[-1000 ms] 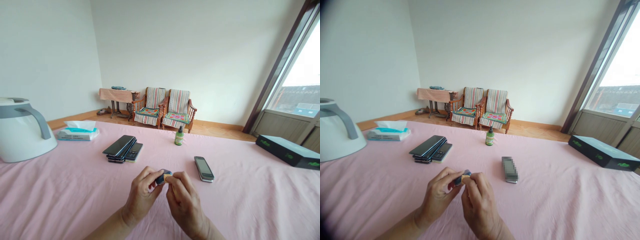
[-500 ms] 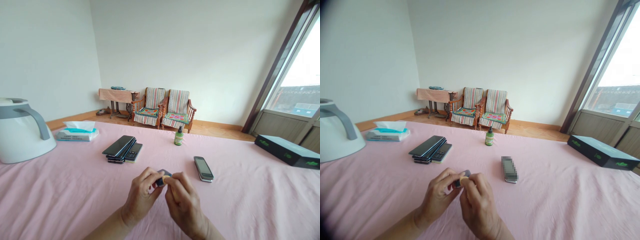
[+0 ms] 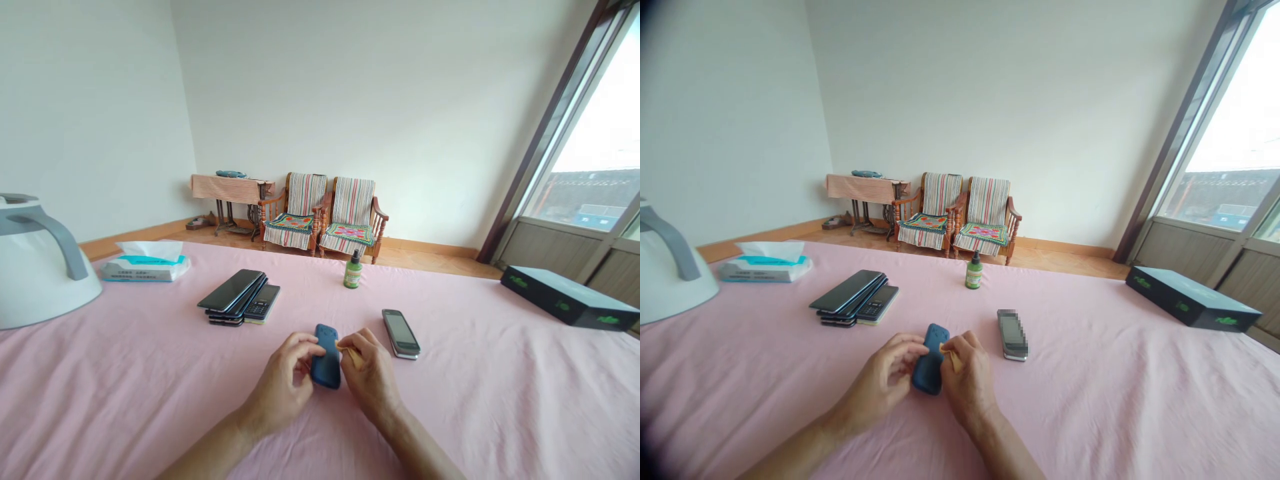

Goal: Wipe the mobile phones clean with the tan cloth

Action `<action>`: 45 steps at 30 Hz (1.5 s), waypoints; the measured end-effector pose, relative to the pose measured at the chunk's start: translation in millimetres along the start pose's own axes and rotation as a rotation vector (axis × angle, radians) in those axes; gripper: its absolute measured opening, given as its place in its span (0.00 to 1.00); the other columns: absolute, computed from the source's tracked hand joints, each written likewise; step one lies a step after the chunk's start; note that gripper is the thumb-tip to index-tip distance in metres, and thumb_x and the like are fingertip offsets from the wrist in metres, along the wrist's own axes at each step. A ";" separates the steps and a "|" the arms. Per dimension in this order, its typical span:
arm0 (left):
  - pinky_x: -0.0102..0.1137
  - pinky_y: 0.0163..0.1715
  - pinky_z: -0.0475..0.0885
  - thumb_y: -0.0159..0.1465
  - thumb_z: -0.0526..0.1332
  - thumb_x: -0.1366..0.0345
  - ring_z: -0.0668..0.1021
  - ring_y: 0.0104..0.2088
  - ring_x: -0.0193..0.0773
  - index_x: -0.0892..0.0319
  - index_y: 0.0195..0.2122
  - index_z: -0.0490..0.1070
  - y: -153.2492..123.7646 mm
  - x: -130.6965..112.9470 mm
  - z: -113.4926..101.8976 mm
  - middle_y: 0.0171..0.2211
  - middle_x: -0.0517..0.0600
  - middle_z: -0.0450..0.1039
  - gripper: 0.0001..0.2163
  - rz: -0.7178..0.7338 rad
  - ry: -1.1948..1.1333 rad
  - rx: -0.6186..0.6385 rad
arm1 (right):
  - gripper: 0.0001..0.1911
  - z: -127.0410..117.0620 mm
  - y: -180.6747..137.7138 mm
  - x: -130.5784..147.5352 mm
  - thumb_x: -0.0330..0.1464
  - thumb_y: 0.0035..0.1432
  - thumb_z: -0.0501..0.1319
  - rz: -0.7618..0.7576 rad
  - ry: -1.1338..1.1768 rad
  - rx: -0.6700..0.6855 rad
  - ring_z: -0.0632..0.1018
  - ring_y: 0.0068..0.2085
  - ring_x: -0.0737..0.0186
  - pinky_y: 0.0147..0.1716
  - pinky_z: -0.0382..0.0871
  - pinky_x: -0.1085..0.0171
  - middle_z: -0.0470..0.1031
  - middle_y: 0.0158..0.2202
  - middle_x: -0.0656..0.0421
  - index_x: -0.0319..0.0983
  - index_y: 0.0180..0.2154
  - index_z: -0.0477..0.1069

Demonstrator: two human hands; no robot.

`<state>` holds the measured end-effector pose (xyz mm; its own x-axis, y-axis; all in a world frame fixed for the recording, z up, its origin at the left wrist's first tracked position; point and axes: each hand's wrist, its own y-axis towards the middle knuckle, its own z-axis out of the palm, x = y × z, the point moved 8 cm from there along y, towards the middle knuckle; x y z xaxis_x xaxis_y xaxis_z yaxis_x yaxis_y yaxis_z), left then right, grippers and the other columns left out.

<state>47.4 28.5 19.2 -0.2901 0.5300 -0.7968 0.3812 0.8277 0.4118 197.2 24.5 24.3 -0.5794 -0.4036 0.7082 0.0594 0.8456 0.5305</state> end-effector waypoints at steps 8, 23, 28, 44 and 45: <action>0.34 0.39 0.74 0.53 0.59 0.72 0.78 0.39 0.42 0.64 0.47 0.68 3.2 22.5 1.7 0.40 0.55 0.75 0.18 -0.315 -0.279 0.034 | 0.13 10.4 -1.8 -1.2 0.21 0.47 0.53 0.020 -0.007 0.070 0.74 0.30 0.65 0.29 0.66 0.69 0.71 0.28 0.59 0.38 0.29 0.74; 0.36 0.47 0.70 0.47 0.66 0.78 0.75 0.45 0.43 0.58 0.44 0.72 0.1 6.0 2.5 0.44 0.52 0.73 0.22 -0.112 0.081 -0.035 | 0.14 17.4 -2.1 -12.4 0.20 0.49 0.54 -0.052 -0.134 0.083 0.76 0.30 0.65 0.30 0.69 0.68 0.72 0.29 0.58 0.38 0.30 0.75; 0.39 0.54 0.65 0.48 0.68 0.75 0.72 0.51 0.46 0.55 0.44 0.74 -2.7 -0.6 6.3 0.50 0.52 0.69 0.21 -0.057 0.191 0.051 | 0.14 21.4 -1.6 -7.3 0.21 0.54 0.53 -0.065 -0.203 0.122 0.75 0.29 0.66 0.29 0.68 0.69 0.72 0.30 0.56 0.36 0.33 0.76; 0.39 0.53 0.66 0.50 0.67 0.74 0.72 0.51 0.47 0.54 0.44 0.75 -3.9 -1.5 6.1 0.50 0.52 0.70 0.19 -0.064 0.171 0.066 | 0.11 36.8 25.6 -9.1 0.20 0.53 0.53 -0.059 -0.438 0.179 0.71 0.25 0.67 0.23 0.56 0.69 0.69 0.28 0.57 0.35 0.27 0.73; 0.39 0.53 0.66 0.50 0.67 0.74 0.73 0.51 0.47 0.54 0.44 0.75 -4.0 -2.1 6.0 0.50 0.52 0.70 0.19 -0.068 0.171 0.067 | 0.11 37.9 26.1 -9.4 0.20 0.53 0.53 -0.055 -0.443 0.171 0.71 0.26 0.66 0.24 0.57 0.69 0.69 0.28 0.57 0.35 0.27 0.72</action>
<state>51.8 22.9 16.5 -0.4598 0.5018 -0.7327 0.4115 0.8515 0.3250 173.5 63.7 13.8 -0.8711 -0.2931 0.3941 -0.0944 0.8874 0.4513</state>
